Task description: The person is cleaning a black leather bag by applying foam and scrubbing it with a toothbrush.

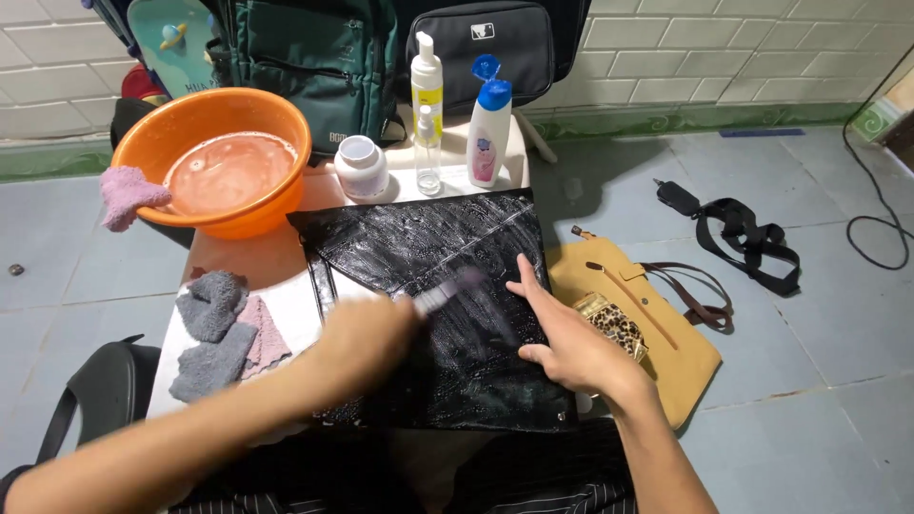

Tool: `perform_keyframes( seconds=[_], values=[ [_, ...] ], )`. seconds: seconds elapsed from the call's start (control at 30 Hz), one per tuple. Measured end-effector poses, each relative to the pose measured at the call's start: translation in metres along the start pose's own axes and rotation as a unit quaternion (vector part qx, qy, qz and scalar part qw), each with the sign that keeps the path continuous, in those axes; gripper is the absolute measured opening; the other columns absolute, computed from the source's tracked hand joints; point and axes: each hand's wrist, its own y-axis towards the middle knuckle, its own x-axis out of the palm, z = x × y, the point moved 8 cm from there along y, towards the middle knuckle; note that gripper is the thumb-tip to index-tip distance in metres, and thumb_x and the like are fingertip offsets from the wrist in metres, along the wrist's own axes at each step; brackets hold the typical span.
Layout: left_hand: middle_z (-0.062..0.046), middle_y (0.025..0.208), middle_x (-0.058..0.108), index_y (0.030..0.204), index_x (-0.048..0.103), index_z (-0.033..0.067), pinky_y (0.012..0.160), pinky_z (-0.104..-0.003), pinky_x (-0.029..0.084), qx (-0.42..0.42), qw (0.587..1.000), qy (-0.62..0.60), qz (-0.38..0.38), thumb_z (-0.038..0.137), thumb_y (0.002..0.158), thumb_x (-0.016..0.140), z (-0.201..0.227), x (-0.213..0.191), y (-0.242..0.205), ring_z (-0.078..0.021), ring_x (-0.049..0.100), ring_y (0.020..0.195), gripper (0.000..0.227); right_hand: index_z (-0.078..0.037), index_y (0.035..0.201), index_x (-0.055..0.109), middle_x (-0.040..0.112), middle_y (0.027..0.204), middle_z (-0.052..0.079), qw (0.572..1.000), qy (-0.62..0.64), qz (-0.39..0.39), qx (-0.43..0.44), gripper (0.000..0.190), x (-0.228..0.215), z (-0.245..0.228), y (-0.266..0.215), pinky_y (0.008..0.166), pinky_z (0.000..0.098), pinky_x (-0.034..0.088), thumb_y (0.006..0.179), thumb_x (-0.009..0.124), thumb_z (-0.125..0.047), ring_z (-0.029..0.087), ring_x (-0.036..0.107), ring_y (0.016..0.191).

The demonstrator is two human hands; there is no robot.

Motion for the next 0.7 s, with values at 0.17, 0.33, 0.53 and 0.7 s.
perform_keyframes(
  seconds=[0.17,0.33,0.53,0.7],
  values=[
    [-0.009,0.064,0.066,0.081,0.062,0.0073,0.041,-0.043,0.050,0.052,0.996,-0.044,-0.049,0.030,0.104,0.051,0.038,-0.009,-0.012,-0.0269,0.060,0.042,0.034,-0.020,0.159,0.021,0.040,0.163,0.002,0.986,0.061,0.154,-0.024,0.096,-0.009,-0.005,-0.046,0.119,0.0426,0.034,0.079,0.072,-0.005,0.024,0.041,0.146],
    [-0.010,0.072,0.072,0.087,0.067,0.0065,0.049,-0.040,0.057,-0.012,0.998,-0.037,-0.052,0.025,0.100,0.056,0.011,-0.002,0.019,-0.0244,0.068,0.052,0.025,0.014,0.146,0.032,0.048,0.148,0.033,0.881,0.212,0.415,-0.088,0.070,0.000,0.049,-0.117,0.118,0.0432,0.040,0.080,0.055,0.008,0.038,0.048,0.141],
    [-0.002,0.053,0.060,0.076,0.061,0.0054,0.031,-0.036,0.044,0.135,0.986,-0.100,-0.017,0.029,0.109,0.049,0.054,0.004,0.020,-0.0192,0.052,0.033,0.042,0.010,0.125,0.061,0.067,0.134,0.017,0.859,0.281,0.429,-0.018,0.039,0.024,0.070,-0.119,0.107,0.0346,0.052,0.087,0.060,0.002,0.024,0.066,0.122],
    [-0.007,0.061,0.066,0.077,0.061,0.0073,0.038,-0.040,0.050,0.022,0.999,0.019,0.018,0.022,0.098,0.053,0.015,-0.006,0.049,-0.0218,0.059,0.041,0.027,-0.002,0.104,0.077,0.075,0.124,0.001,0.938,0.074,0.337,-0.026,0.023,0.015,0.024,-0.093,0.096,0.0298,0.056,0.084,0.066,-0.009,0.017,0.073,0.109]
  ],
)
